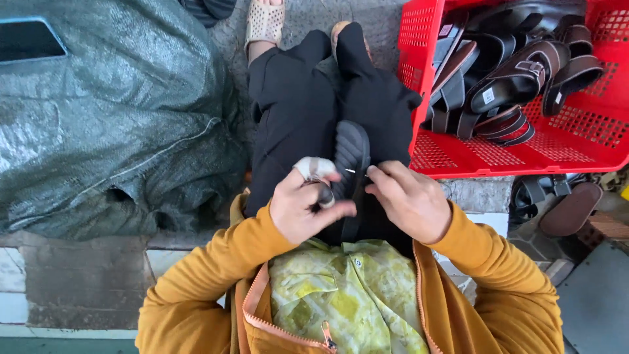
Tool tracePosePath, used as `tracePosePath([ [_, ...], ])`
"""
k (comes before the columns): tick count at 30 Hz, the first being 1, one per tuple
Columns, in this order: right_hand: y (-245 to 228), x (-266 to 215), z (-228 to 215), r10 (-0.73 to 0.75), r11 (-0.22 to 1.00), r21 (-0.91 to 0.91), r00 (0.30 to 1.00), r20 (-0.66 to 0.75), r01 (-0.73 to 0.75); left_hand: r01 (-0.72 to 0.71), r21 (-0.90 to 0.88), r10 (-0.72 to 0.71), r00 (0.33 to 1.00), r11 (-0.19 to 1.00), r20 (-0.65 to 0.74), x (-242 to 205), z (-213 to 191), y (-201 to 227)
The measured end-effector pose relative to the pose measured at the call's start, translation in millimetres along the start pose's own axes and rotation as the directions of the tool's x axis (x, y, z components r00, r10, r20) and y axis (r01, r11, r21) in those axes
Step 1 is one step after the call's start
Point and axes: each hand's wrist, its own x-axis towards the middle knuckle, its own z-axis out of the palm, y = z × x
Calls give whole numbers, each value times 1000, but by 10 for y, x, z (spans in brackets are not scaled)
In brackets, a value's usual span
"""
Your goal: Hand-sewing the sole of a sandal using a needle and thread to repair it.
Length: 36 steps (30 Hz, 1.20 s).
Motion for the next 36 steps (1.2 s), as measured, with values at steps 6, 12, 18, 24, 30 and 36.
tracePosePath([
  [6, 40, -65, 101, 82, 974, 222, 988, -134, -51, 513, -735, -404, 846, 443, 346, -58, 107, -150],
  [12, 100, 44, -558, -64, 992, -99, 989, 132, 77, 394, -472, -331, 919, 789, 214, 60, 207, -170],
  [18, 152, -82, -652, -99, 961, -194, 901, 423, 197, -366, 183, 327, 922, 913, 208, 180, 218, 4],
  [24, 160, -39, -267, -52, 999, -13, 998, 43, 53, -446, 119, 450, 893, 887, -13, -147, 307, -146],
  [30, 152, 52, -434, 44, 863, 490, 985, 169, -123, -425, 108, 433, 900, 899, -58, -162, 243, -175],
  [36, 165, -3, -328, 227, 706, 622, 940, 253, -338, -172, 529, 81, 978, 831, 191, 15, -18, -86],
])
